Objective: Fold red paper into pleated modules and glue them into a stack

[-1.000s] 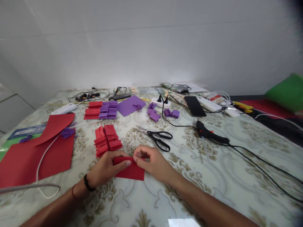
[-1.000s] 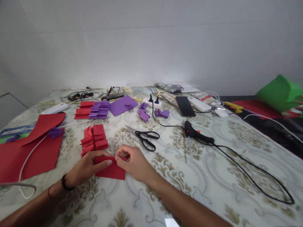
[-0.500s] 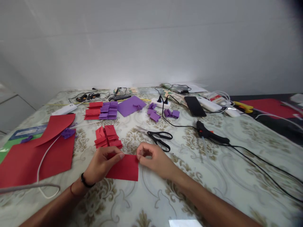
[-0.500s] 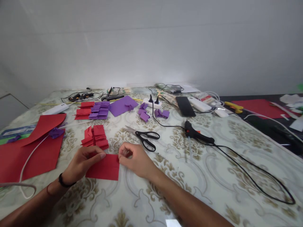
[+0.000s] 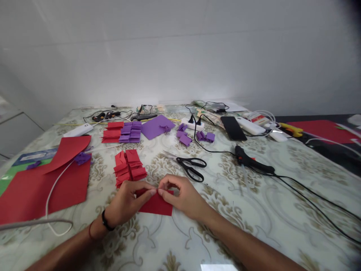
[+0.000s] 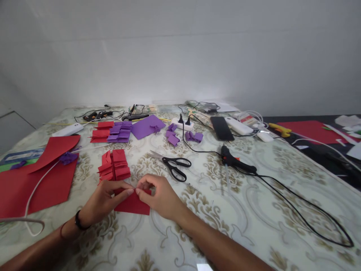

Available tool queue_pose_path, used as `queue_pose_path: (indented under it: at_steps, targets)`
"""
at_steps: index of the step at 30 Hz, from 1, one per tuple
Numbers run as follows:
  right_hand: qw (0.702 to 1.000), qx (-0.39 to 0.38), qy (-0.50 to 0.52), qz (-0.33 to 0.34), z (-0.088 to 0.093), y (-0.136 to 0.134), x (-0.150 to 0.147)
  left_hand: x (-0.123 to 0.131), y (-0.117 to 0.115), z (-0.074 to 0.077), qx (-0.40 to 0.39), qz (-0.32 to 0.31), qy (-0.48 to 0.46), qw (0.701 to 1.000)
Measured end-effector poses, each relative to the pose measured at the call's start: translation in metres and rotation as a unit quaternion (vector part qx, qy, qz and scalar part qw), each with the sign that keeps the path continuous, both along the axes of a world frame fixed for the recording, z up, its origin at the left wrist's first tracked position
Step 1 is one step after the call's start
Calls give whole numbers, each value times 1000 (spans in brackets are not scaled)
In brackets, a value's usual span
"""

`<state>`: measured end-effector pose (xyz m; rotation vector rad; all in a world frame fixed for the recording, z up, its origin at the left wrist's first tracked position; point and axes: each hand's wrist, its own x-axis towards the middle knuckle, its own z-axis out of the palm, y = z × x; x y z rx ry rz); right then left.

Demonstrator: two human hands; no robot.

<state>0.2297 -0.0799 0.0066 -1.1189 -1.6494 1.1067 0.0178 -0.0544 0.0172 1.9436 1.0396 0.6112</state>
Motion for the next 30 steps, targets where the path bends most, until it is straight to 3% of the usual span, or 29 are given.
queue_pose_path:
  at_steps: [18,26,30]
  targets:
    - [1000,25,2,8,0,-3,-3,0,-4,-5,70,-14,-36,997]
    - [999,21,9,-33,3,11,12,-13,13,3,79,62,-71,992]
    - [998,30,1,-63,2,13,15,-12,14,0,75,62,-68,993]
